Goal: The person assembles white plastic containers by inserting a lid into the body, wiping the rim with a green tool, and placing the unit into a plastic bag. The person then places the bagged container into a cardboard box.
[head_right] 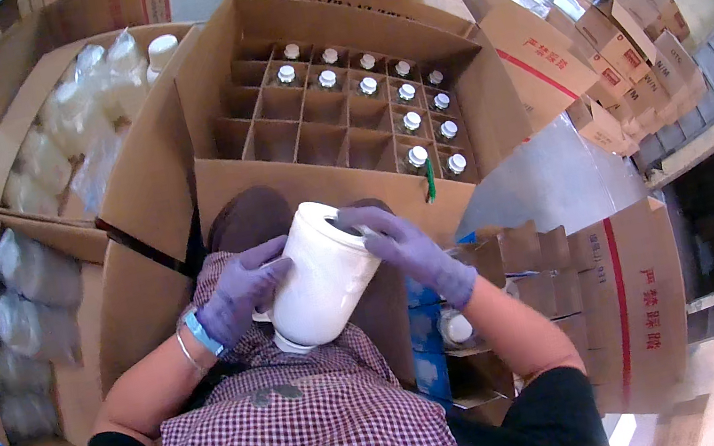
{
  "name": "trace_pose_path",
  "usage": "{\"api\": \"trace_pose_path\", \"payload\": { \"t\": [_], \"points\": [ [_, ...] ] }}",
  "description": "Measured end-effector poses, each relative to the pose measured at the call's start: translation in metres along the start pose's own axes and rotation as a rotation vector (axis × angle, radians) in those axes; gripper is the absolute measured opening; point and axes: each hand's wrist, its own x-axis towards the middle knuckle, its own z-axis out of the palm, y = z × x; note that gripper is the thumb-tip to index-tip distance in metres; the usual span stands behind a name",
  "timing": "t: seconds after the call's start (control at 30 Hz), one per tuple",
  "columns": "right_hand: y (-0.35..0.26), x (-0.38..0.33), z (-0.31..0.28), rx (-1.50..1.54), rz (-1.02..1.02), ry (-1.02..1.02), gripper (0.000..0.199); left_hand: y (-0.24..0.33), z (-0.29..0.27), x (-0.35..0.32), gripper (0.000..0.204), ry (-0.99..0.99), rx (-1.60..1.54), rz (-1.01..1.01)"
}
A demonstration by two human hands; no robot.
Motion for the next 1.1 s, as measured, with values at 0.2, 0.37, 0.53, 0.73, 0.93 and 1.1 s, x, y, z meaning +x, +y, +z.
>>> {"api": "trace_pose_path", "payload": {
  "t": [0.2,0.37,0.53,0.73,0.93,1.1],
  "points": [
    [0.032,-0.047,0.05,-0.179,-0.265,0.552,0.049,-0.045,-0.008,0.069,0.049,0.251,0.769,0.525],
    [0.02,-0.039,0.075,-0.291,-0.257,0.808,0.035,0.001,0.0,0.108,0.043,-0.166,0.72,0.626],
    [-0.003,-0.005,0.056,-0.474,-0.164,0.805,0.034,-0.041,0.003,0.145,0.033,-0.169,0.248,0.311],
    [-0.026,0.024,0.076,-0.779,-0.164,0.629,0.039,-0.024,-0.009,0.114,0.038,-0.042,0.077,0.287],
    [-0.038,0.035,0.081,-0.732,-0.161,0.49,0.04,-0.031,-0.018,0.09,0.049,-0.029,-0.037,0.301],
    [-0.005,0.02,0.049,-0.478,-0.315,0.348,0.041,-0.011,-0.017,0.062,0.06,0.01,0.168,0.291]
  ]
}}
